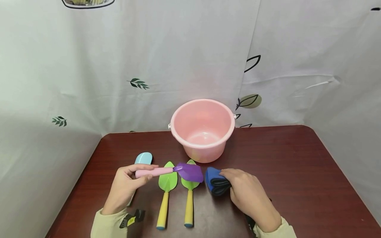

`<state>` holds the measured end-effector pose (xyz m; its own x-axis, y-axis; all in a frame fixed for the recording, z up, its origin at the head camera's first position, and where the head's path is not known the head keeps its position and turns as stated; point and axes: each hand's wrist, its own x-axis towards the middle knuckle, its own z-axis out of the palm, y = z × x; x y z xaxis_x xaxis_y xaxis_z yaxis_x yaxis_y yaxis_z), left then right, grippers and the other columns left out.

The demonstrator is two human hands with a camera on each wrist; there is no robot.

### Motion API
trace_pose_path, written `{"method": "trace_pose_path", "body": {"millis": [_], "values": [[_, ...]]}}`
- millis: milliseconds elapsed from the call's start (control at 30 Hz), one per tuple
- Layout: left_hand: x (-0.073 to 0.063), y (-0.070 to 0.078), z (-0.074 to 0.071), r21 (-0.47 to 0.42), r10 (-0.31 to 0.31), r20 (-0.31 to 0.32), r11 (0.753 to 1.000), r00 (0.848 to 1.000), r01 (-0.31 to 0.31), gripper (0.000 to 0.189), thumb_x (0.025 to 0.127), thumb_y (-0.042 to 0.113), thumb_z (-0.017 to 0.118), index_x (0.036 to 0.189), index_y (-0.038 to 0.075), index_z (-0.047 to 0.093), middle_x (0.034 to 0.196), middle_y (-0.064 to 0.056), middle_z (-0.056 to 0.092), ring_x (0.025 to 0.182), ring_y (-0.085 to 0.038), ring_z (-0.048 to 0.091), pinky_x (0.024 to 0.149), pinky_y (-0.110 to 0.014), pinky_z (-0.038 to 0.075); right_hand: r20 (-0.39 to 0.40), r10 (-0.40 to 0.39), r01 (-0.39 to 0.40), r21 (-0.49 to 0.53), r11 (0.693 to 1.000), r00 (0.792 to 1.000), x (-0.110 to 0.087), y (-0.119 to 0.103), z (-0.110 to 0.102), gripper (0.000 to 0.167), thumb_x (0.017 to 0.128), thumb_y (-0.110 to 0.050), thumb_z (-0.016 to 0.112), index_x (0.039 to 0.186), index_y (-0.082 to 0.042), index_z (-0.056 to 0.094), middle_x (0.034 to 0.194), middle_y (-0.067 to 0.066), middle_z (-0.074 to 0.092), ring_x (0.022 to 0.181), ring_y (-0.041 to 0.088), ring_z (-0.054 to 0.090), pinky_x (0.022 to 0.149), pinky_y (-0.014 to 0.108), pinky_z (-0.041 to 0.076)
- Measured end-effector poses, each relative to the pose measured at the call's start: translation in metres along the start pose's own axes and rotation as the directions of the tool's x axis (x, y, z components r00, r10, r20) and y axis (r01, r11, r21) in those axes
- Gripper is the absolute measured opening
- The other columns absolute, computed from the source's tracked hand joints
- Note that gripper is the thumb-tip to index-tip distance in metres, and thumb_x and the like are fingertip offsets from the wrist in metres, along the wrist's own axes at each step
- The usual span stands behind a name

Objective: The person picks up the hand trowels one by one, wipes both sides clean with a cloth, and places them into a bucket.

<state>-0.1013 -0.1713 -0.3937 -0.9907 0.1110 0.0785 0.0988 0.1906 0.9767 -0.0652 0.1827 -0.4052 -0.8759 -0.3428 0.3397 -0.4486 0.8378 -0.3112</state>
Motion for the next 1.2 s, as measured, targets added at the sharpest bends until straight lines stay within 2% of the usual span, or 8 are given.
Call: {"method": "trace_pose_path", "body": {"millis": [133,233,467,667,833,967,1067,1200], "values": [[-0.003,0.004,-0.003,0.009,0.003,0.003,1.000,1.000,-0.003,0.026,0.079,-0.005,0.076,0.098,0.012,0.081,0.094,-0.008,0.076,0.085,-0.018,0.063,0.061,-0.024,0.050,0.019,0.020,-0.020,0.006,1.000,1.000,0.000,-0.001,-0.001,0.050,0.071,0.012,0.059,0.112,-0.012,0.074,0.113,-0.001,0.072,0.104,0.020,0.069,0.075,0.043,0.057],[-0.005,0.009,-0.006,-0.011,0.027,0.004,1.000,1.000,-0.027,0.023,0.081,-0.003,0.077,0.100,0.009,0.080,0.096,-0.010,0.076,0.086,-0.018,0.065,0.063,-0.025,0.052,0.036,0.035,-0.035,0.011,0.999,0.999,0.000,-0.001,-0.001,0.050,0.072,0.012,0.059,0.112,-0.013,0.074,0.113,-0.002,0.072,0.104,0.019,0.069,0.076,0.043,0.057],[-0.003,0.026,-0.019,-0.106,0.129,-0.006,0.986,0.992,-0.129,0.020,0.083,-0.006,0.077,0.103,-0.004,0.074,0.103,-0.017,0.075,0.100,-0.026,0.069,0.073,-0.029,0.057,0.023,0.022,-0.022,0.020,1.000,0.999,-0.001,-0.001,-0.001,0.052,0.070,0.013,0.058,0.111,-0.015,0.075,0.111,-0.004,0.072,0.102,0.017,0.069,0.077,0.042,0.057],[0.008,0.048,-0.025,-0.173,0.190,0.002,0.967,0.982,-0.187,0.021,0.083,-0.007,0.077,0.103,-0.011,0.071,0.103,-0.020,0.074,0.097,-0.027,0.070,0.073,-0.027,0.057,0.031,0.032,-0.033,0.019,0.999,0.999,0.000,-0.001,-0.002,0.052,0.070,0.013,0.059,0.112,-0.014,0.075,0.112,-0.004,0.072,0.102,0.018,0.069,0.077,0.042,0.057],[0.019,0.070,-0.025,-0.105,0.225,-0.042,0.968,0.973,-0.228,0.020,0.085,-0.002,0.078,0.104,-0.006,0.073,0.101,-0.018,0.075,0.088,-0.024,0.070,0.065,-0.024,0.053,0.040,0.037,-0.038,0.025,0.999,0.999,0.001,-0.001,-0.003,0.052,0.071,0.013,0.059,0.112,-0.014,0.074,0.112,-0.004,0.072,0.103,0.018,0.069,0.077,0.043,0.057],[0.029,0.088,-0.020,-0.098,0.219,-0.052,0.970,0.974,-0.223,0.020,0.085,0.002,0.079,0.104,-0.004,0.075,0.099,-0.018,0.075,0.081,-0.028,0.072,0.068,-0.030,0.058,0.046,0.047,-0.049,0.026,0.998,0.998,0.000,-0.001,-0.004,0.052,0.071,0.013,0.059,0.113,-0.014,0.074,0.113,-0.004,0.072,0.104,0.018,0.069,0.078,0.043,0.057],[0.035,0.097,-0.017,-0.144,0.217,-0.020,0.965,0.976,-0.218,0.021,0.086,0.002,0.078,0.104,-0.007,0.073,0.097,-0.021,0.074,0.079,-0.034,0.074,0.075,-0.040,0.060,0.046,0.049,-0.051,0.025,0.998,0.998,0.000,-0.001,-0.005,0.051,0.072,0.013,0.059,0.113,-0.014,0.074,0.113,-0.004,0.072,0.104,0.018,0.069,0.079,0.043,0.057],[0.041,0.105,-0.015,-0.195,0.226,0.008,0.956,0.974,-0.220,0.024,0.086,0.002,0.078,0.106,-0.011,0.071,0.096,-0.023,0.073,0.079,-0.032,0.074,0.077,-0.044,0.059,0.045,0.048,-0.049,0.028,0.998,0.998,0.000,-0.001,-0.005,0.052,0.072,0.013,0.058,0.113,-0.014,0.075,0.113,-0.003,0.072,0.104,0.019,0.069,0.079,0.043,0.057]]}}
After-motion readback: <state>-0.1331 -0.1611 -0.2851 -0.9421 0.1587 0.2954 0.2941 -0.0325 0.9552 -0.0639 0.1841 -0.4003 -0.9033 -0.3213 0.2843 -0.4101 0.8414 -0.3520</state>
